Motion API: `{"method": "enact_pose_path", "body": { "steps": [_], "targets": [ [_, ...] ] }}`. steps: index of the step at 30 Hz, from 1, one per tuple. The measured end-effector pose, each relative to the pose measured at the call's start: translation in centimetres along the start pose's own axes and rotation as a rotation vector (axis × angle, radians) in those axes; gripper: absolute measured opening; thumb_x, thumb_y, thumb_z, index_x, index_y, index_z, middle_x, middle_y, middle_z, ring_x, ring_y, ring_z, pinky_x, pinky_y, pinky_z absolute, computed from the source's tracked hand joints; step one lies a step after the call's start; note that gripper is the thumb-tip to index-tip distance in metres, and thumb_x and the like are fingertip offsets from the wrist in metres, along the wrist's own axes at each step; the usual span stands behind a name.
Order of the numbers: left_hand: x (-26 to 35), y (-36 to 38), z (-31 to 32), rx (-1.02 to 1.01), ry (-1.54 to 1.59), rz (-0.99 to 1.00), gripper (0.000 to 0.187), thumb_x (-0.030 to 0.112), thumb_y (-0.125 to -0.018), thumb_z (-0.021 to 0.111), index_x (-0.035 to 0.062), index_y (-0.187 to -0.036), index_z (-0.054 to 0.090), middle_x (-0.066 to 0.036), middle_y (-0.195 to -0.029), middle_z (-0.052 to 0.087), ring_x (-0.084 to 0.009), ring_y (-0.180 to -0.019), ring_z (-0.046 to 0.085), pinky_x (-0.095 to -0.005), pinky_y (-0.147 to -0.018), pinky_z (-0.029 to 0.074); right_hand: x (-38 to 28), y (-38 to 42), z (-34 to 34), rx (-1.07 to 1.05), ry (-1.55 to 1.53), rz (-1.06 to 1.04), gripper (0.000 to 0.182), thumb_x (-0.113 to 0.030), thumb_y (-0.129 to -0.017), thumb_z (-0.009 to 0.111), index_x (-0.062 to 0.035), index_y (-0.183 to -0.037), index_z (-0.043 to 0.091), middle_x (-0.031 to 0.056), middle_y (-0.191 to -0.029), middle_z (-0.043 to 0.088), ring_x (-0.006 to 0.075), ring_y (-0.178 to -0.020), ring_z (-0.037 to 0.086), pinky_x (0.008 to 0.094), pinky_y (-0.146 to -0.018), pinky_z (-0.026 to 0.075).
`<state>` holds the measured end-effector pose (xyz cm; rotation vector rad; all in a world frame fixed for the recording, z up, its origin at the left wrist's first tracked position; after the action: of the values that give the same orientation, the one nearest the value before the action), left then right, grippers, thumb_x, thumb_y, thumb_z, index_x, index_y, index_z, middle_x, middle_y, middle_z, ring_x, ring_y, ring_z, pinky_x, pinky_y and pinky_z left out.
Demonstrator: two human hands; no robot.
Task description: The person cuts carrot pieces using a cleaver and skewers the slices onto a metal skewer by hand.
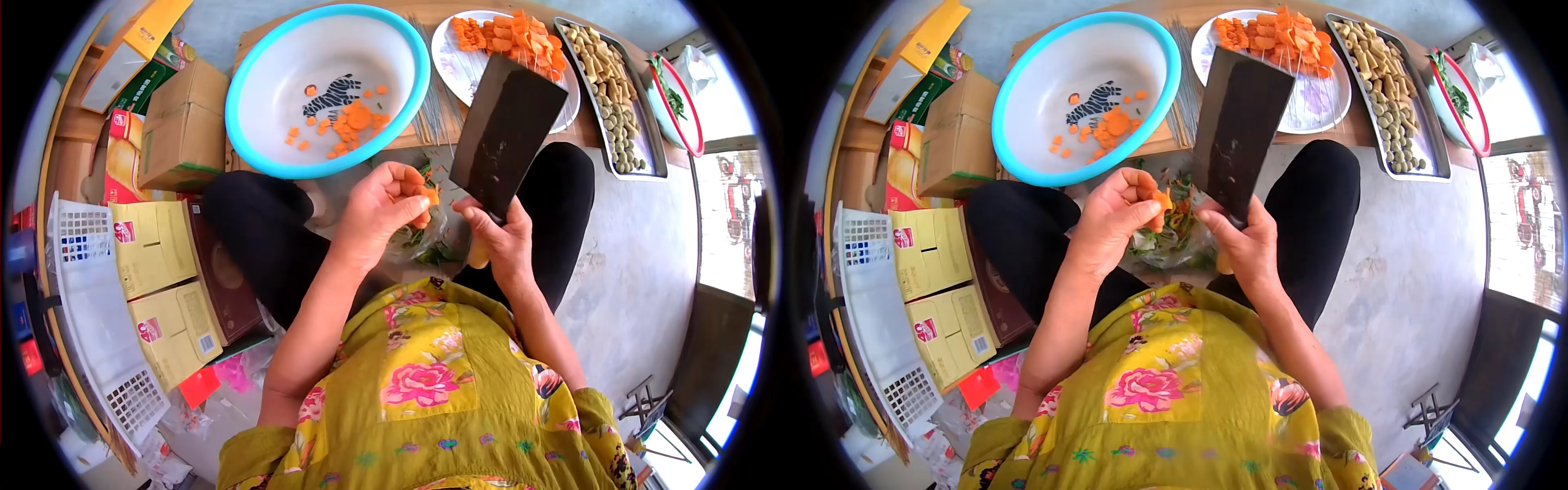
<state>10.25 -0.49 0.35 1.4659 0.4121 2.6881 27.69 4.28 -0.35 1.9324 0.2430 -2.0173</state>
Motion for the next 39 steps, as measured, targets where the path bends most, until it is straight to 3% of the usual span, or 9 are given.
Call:
{"method": "enact_pose_path", "body": {
  "steps": [7,15,22,25,27,29,30,34,39],
  "targets": [
    [-1.5,-0.6,0.9,-0.026,-0.135,-0.003,0.017,0.0,-0.085,0.063,0.0002,-0.1,0.055,-0.005,-0.088,0.061,-0.011,-0.073,0.06,-0.0226,-0.066,0.049,-0.9,-1.1,1.5,-0.053,-0.184,0.044,0.023,-0.009,-0.082,0.072,-0.0065,-0.101,0.058,-0.0017,-0.09,0.063,0.0053,-0.077,0.053,0.0212,-0.069,0.043],
    [-1.4,-0.6,0.9,-0.08,0.084,-0.125,0.014,0.004,-0.088,0.061,-0.0009,-0.102,0.059,-0.006,-0.09,0.064,-0.0113,-0.073,0.06,-0.0231,-0.069,0.048,1.7,-1.3,-0.1,0.061,-0.095,0.105,0.019,-0.004,-0.083,0.068,-0.0074,-0.099,0.058,-0.0055,-0.084,0.058,0.0023,-0.068,0.049,0.0191,-0.06,0.04],
    [6.8,-3.2,-5.6,0.181,-0.413,0.192,0.014,0.011,-0.092,0.057,-0.0011,-0.097,0.061,-0.005,-0.077,0.063,-0.0097,-0.062,0.058,-0.0242,-0.056,0.049,3.2,-1.1,-1.5,0.036,-0.054,0.147,0.014,-0.011,-0.089,0.064,-0.0064,-0.101,0.058,0.0003,-0.079,0.064,0.0031,-0.062,0.047,0.0196,-0.055,0.04],
    [10.7,-5.3,-10.0,0.358,-0.678,0.211,0.019,0.019,-0.092,0.06,0.0007,-0.093,0.062,-0.004,-0.073,0.063,-0.0069,-0.061,0.056,-0.022,-0.054,0.046,3.3,-1.3,-1.2,0.021,-0.091,0.13,0.011,-0.009,-0.09,0.062,-0.0065,-0.1,0.058,0.0013,-0.079,0.065,0.0032,-0.06,0.046,0.0194,-0.054,0.039],
    [11.8,-7.3,-13.6,0.435,-0.824,0.049,0.016,0.017,-0.089,0.062,0.0016,-0.091,0.064,-0.008,-0.083,0.065,-0.0143,-0.067,0.06,-0.0274,-0.06,0.049,3.4,-1.2,-1.1,0.019,-0.087,0.146,0.011,-0.009,-0.09,0.062,-0.0063,-0.099,0.058,0.0013,-0.079,0.065,0.0032,-0.06,0.046,0.0193,-0.054,0.039],
    [12.8,-8.8,-14.3,0.396,-1.686,0.5,0.014,0.013,-0.084,0.063,0.0024,-0.092,0.065,-0.012,-0.096,0.065,-0.0255,-0.079,0.063,-0.035,-0.07,0.049,3.4,-1.3,-1.0,0.015,-0.08,0.162,0.01,-0.009,-0.09,0.062,-0.0061,-0.099,0.058,0.0013,-0.079,0.065,0.0031,-0.06,0.046,0.0191,-0.054,0.039],
    [12.7,-9.5,-14.1,0.399,-1.682,0.496,0.016,0.011,-0.079,0.063,0.0038,-0.093,0.066,-0.015,-0.105,0.062,-0.0322,-0.092,0.06,-0.0388,-0.082,0.047,3.1,-1.3,-0.8,0.019,-0.076,0.168,0.01,-0.009,-0.09,0.062,-0.0058,-0.099,0.058,0.0014,-0.079,0.064,0.0032,-0.061,0.046,0.0191,-0.054,0.039],
    [9.0,-13.6,-14.6,0.257,-1.597,0.166,0.017,0.007,-0.079,0.062,0.005,-0.095,0.067,-0.012,-0.104,0.064,-0.0301,-0.1,0.059,-0.0384,-0.084,0.047,3.1,-1.5,-0.7,0.032,-0.05,0.193,0.009,-0.009,-0.09,0.061,-0.005,-0.097,0.058,0.0017,-0.079,0.064,0.0032,-0.061,0.046,0.0192,-0.055,0.039],
    [4.7,-16.8,-16.2,0.247,-1.663,0.306,0.028,0.001,-0.077,0.063,0.0103,-0.103,0.066,-0.012,-0.099,0.064,-0.0312,-0.102,0.057,-0.0414,-0.083,0.047,3.6,-1.7,-0.7,0.038,-0.052,0.212,0.008,-0.008,-0.09,0.059,-0.0046,-0.097,0.058,0.0022,-0.079,0.064,0.0037,-0.06,0.046,0.0195,-0.055,0.039]
  ]
}}
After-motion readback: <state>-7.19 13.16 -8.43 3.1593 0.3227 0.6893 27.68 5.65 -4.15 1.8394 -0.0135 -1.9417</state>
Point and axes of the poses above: each hand's wrist, its own y-axis away from the middle knuckle, its own z-axis out of the palm, x = y × z, the point moved 5 cm from there along -y, towards the middle knuckle
